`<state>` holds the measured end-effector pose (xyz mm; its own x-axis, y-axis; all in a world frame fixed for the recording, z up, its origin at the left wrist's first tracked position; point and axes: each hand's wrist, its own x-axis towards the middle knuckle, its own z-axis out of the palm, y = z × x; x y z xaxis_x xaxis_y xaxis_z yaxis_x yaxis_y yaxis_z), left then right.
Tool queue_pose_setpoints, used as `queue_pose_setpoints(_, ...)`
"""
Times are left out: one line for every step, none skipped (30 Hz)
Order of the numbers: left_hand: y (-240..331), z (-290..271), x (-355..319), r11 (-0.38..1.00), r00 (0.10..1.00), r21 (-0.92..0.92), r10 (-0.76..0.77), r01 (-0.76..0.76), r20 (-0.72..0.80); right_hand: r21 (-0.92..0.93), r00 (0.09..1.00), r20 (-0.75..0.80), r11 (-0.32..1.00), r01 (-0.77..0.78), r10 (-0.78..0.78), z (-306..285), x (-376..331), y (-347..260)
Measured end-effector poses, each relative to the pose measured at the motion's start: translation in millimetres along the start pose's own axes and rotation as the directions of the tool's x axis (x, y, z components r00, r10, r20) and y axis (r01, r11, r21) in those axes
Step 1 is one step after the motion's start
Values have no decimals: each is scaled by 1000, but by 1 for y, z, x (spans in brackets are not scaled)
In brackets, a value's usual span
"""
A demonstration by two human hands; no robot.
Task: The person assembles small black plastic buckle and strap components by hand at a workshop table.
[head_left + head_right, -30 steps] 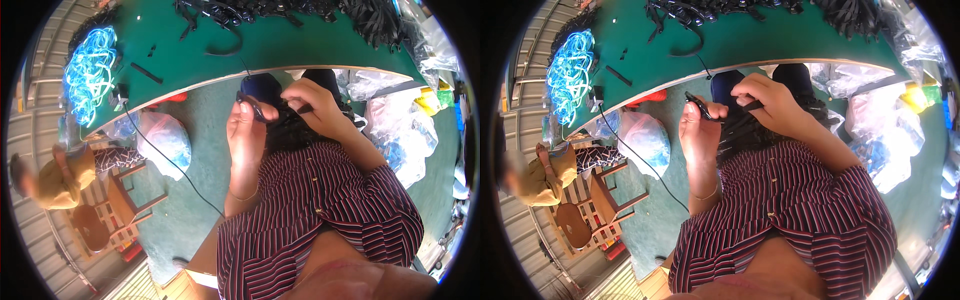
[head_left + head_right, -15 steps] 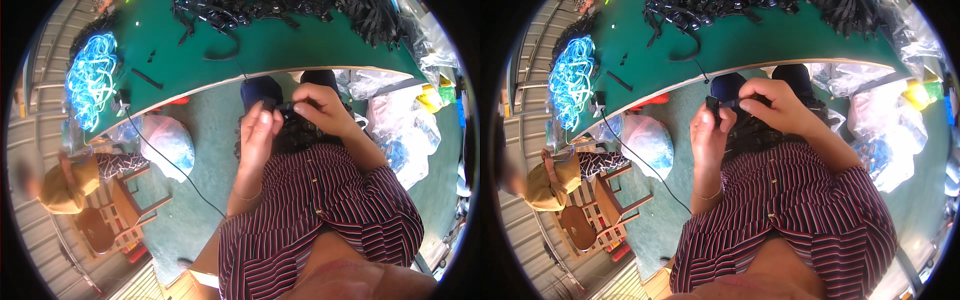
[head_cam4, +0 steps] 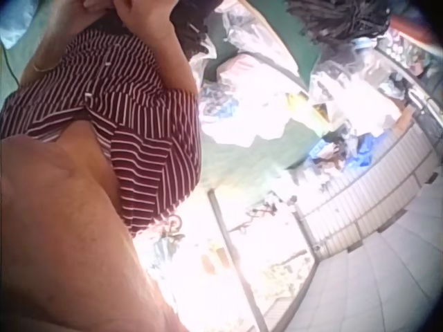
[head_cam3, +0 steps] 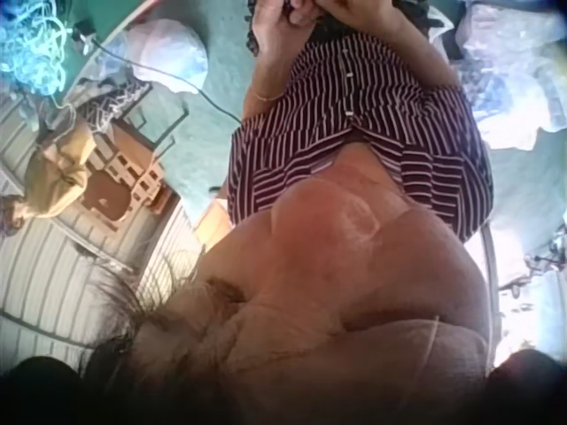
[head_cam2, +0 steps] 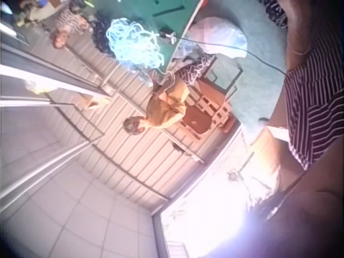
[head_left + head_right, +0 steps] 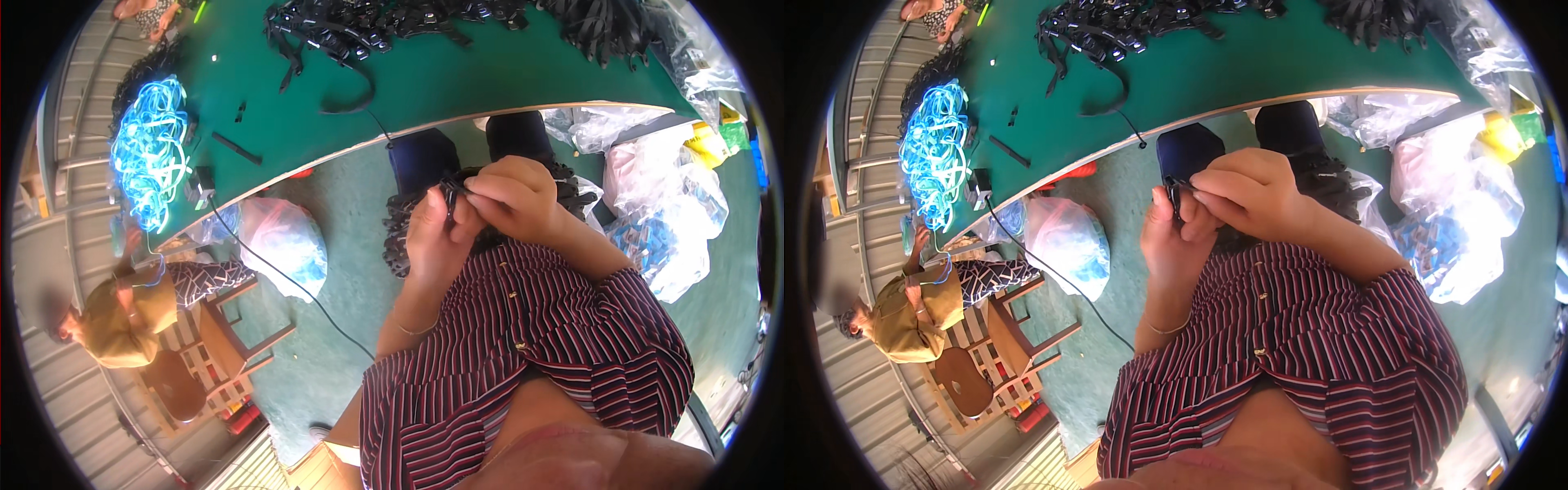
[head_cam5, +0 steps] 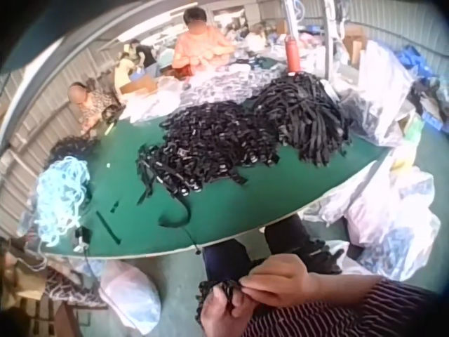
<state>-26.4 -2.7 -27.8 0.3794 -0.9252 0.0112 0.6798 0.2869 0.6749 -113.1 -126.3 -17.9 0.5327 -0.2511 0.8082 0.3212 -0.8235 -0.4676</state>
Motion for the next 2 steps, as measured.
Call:
queue_pose_setpoints(0, 0, 0, 998, 1000, -59, -8, 9, 14, -23, 1000, 11, 1000, 5, -5, -1, -1, 0)
queue_pose_setpoints(1, 0, 0, 993, 1000, -118, -15, 18, 26, -50, 1000, 23, 999, 10, -9, -4, -4, -1)
